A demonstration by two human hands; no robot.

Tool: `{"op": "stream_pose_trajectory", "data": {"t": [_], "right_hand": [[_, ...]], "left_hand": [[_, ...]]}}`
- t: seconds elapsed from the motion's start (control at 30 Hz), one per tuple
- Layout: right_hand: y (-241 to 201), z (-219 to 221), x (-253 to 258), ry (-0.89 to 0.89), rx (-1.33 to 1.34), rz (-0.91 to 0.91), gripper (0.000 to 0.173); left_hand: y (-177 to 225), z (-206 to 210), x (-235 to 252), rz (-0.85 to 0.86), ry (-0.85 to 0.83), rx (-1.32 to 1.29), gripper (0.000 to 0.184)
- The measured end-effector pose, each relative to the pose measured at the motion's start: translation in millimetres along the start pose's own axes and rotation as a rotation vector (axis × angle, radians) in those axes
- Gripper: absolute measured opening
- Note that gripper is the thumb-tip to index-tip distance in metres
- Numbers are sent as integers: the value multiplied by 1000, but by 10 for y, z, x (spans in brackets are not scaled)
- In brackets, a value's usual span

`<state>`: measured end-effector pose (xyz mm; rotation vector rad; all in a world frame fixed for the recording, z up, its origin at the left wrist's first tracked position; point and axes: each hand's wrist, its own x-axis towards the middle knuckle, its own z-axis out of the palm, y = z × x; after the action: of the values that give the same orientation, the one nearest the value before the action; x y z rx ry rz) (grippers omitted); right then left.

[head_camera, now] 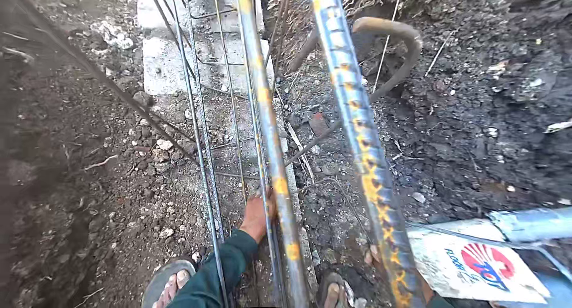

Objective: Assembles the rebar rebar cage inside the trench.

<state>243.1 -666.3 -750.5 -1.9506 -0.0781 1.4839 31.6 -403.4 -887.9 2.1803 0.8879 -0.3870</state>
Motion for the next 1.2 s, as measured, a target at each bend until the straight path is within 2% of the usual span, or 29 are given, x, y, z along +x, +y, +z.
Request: {"op": "stream_pose_trajectory", "data": {"t": [0.1, 0.23, 0.33, 0.53, 0.6, 0.7, 0.8, 0.93, 1.07, 1.2], "right_hand": [[-230, 119, -18, 83, -190, 79, 34], [32, -23, 206, 182, -276, -42, 33], [52, -20, 327, 210, -329, -45, 33], [47, 88, 478, 244, -531, -89, 34], [-7, 181, 459, 289, -575, -118, 35], [-65, 221, 358, 349, -620, -145, 32], [-134, 283, 215, 407, -723, -180, 40], [255, 242, 357, 560, -804, -350, 49], [115, 331, 185, 584, -902, -322, 45], [-9, 355, 226, 563, -931, -410, 47]], "left_hand": [[-3, 236, -2, -24, 224, -35, 34], [75, 158, -66, -207, 42, -237, 37], [51, 136, -164, -258, -4, -329, 37], [39, -37, -471, -210, 136, -309, 34], [42, -183, -550, -203, 101, -320, 34], [37, -177, -492, -223, 75, -314, 31], [60, -128, -397, -234, -18, -295, 36], [-29, -148, -319, -127, -69, -381, 40], [-104, -287, -254, -35, -209, -354, 41], [-72, -226, -280, -95, -151, -373, 41]]}}
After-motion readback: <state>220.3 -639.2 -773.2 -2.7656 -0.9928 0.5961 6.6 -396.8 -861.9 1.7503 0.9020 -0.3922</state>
